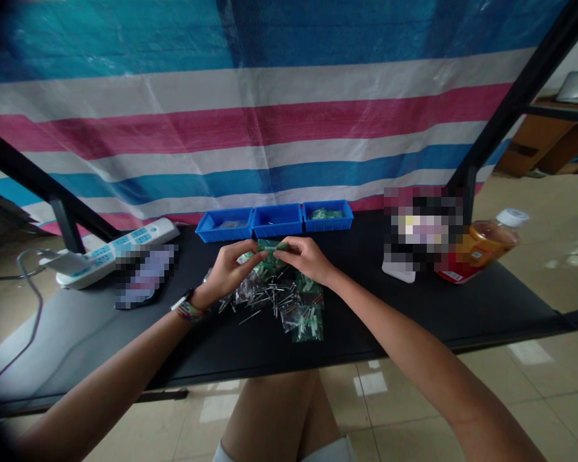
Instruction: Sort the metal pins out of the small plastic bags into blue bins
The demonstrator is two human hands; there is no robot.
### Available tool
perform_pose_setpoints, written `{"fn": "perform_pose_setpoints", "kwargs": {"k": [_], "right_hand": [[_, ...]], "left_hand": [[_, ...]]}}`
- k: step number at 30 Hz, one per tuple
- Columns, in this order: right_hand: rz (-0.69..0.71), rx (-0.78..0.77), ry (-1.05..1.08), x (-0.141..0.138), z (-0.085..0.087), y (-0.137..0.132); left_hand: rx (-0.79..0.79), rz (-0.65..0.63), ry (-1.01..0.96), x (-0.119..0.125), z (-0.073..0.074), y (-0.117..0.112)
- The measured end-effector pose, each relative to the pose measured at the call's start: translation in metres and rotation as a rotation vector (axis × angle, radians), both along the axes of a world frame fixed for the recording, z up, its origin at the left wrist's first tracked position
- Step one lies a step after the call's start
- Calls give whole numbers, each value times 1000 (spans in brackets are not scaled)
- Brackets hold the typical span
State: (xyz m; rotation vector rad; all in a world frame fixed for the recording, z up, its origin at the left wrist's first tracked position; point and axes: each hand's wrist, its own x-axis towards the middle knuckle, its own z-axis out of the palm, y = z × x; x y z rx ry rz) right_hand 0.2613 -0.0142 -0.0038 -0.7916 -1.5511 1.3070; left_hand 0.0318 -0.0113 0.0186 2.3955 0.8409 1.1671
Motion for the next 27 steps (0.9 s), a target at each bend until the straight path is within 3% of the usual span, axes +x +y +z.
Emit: {"fn": "perform_pose_setpoints", "kwargs": {"k": [7,16,21,27], "right_hand": [[18,-34,50,-1,1,0],[48,-192,158,2,-1,-1],[76,-239,147,2,0,-2],[3,-162,240,0,1,-2]], "left_hand": [[181,51,112,-7,6,-4],[392,-58,320,-9,6,2],[295,-46,243,-11,6,2],[94,106,2,-6,0,7]]}}
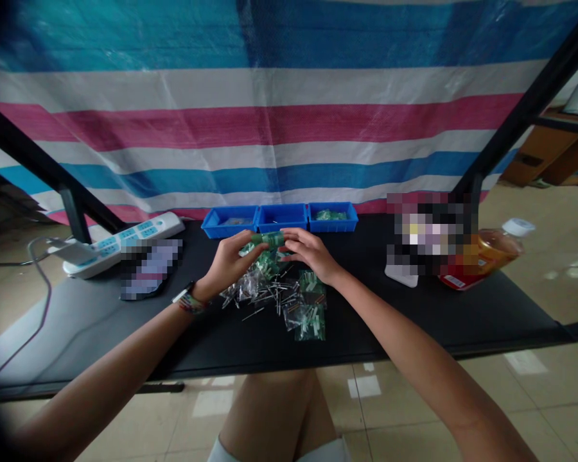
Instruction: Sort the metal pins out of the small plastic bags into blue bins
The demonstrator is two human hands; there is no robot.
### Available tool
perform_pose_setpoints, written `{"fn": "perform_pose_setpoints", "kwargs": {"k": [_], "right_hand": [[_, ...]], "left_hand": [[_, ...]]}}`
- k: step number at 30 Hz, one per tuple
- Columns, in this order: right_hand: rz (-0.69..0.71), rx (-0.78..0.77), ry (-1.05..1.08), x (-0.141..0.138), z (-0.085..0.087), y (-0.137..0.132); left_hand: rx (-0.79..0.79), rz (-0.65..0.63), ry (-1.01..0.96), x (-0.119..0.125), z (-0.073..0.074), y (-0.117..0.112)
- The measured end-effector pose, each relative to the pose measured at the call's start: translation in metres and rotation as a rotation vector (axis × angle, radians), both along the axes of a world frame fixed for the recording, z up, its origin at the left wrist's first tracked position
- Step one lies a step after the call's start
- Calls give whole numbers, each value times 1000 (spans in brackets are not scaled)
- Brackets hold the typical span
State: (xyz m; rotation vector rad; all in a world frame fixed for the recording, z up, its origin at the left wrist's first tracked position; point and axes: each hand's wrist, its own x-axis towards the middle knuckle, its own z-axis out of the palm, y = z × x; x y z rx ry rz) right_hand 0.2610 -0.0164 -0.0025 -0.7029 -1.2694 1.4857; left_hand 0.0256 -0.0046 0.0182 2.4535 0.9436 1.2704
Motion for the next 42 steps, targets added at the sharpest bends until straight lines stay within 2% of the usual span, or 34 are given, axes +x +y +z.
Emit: {"fn": "perform_pose_setpoints", "kwargs": {"k": [3,7,9,11,15,17,19,22,25,27,29,33,35,37,42], "right_hand": [[5,60,-63,-2,0,-2],[74,-5,-113,-2,-1,-3],[34,-12,-122,3,0,1],[-123,31,-102,11,0,10],[-638,274,-140,47,3,32],[-853,436,-332,70,3,41],[-923,599,-675,88,2,44],[-834,730,-1144,100,-2,43],[-809,795,-1332,95,-2,38],[-835,812,-1291,85,1,32],[-754,819,-1198,73,4,26],[-204,880,-997,45,0,15],[-61,876,-944,34,-6,12],[-25,846,-929,29,-10,12],[-43,841,-986,29,-12,16]], "left_hand": [[-46,10,51,3,-1,-1],[-22,20,128,4,2,-6],[-50,23,144,2,4,-5],[-73,29,169,-2,3,-1],[5,50,367,-7,-8,9],[29,54,447,-7,-13,11],[29,41,483,-6,-15,10],[23,10,497,-4,-15,7],[15,-10,497,-3,-15,6],[11,-8,494,-3,-15,6],[10,-3,490,-3,-16,7],[-2,-17,485,-3,-16,8],[-6,-29,492,-3,-15,8],[-4,-34,497,-2,-16,8],[-29,-37,472,-1,-17,9]]}}
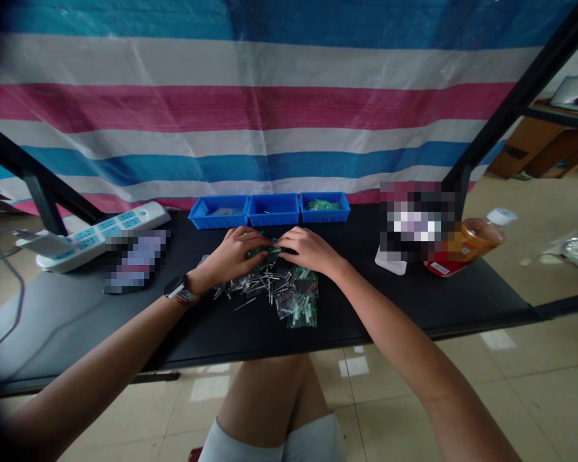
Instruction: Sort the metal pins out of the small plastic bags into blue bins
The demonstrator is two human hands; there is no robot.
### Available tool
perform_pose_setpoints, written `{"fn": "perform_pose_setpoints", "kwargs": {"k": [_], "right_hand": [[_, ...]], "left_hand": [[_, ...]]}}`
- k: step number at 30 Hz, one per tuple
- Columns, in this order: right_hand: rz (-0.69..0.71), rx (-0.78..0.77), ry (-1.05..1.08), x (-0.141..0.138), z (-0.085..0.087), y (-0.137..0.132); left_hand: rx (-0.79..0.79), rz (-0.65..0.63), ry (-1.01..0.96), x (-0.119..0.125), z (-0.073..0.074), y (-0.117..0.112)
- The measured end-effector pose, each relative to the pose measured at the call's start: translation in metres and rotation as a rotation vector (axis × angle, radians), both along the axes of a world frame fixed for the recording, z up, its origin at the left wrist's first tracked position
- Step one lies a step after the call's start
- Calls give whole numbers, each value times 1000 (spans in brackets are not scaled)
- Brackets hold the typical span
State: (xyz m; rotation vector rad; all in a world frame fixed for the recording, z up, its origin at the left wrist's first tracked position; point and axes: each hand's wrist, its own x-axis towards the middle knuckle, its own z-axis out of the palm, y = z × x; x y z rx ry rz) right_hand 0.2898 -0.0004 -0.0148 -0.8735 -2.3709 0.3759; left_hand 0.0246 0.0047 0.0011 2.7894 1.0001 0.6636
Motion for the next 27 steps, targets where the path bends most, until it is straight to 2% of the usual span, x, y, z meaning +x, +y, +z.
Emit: {"fn": "perform_pose_setpoints", "kwargs": {"k": [6,13,15,19,22,27], "right_hand": [[-61,31,93,-1,-4,2],[-120,14,386,-11,-2,2],[-124,-86,462,-14,0,0],[-75,-408,615,-20,3,-7],[-63,-507,709,-24,3,-8],[-78,-632,830,-25,0,-2]], "left_hand": [[-67,-7,-25,-1,1,1],[-54,50,-161,1,1,2],[-69,67,-260,1,2,1],[-159,70,-439,2,5,-1],[-192,29,-471,3,9,-4],[-19,-27,-439,3,12,-9]]}}
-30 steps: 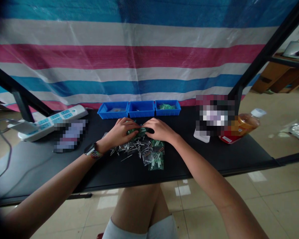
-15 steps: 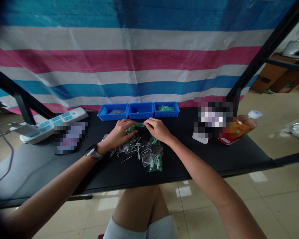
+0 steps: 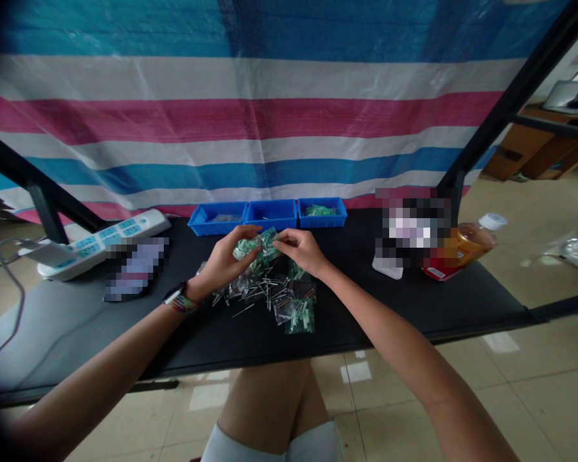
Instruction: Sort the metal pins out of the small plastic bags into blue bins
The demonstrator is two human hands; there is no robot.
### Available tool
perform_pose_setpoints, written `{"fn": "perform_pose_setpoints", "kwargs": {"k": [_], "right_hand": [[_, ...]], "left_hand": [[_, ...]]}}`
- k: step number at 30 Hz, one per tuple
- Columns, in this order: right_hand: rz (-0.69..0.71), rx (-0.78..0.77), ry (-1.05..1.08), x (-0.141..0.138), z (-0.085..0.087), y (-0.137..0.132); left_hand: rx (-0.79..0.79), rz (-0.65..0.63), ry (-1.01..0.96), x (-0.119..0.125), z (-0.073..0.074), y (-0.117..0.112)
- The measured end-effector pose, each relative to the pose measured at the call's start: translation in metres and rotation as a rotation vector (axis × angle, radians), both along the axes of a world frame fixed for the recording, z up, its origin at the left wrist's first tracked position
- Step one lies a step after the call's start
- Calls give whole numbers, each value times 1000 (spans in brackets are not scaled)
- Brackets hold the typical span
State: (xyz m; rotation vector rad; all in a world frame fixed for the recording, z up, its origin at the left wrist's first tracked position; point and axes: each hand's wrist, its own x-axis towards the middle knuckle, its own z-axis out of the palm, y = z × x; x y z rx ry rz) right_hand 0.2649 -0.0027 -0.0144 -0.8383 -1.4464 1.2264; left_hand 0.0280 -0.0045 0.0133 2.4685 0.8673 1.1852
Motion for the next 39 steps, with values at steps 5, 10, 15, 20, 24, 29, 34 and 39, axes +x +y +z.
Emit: {"fn": "perform_pose_setpoints", "kwargs": {"k": [5,10,15,20,24,29,34,39], "right_hand": [[40,-119,118,-1,2,-2],[93,-156,146,-3,8,-10],[96,-75,64,-1,11,-12],[16,32,-53,-3,11,-12],[14,13,-22,-5,11,-12],[39,-48,29,-4,12,-11],[-33,-60,63,-2,11,-9],[34,-120,52,-2,13,-10]], "left_hand": [[234,-29,140,-1,8,-4],[255,-86,109,-1,9,-3],[73,0,-80,2,4,-2],[-190,39,-198,4,3,-3],[-332,7,-235,6,2,-4],[-340,-37,-265,6,1,-4],[-47,-12,-121,1,2,-2],[167,21,57,-2,6,-3]]}}
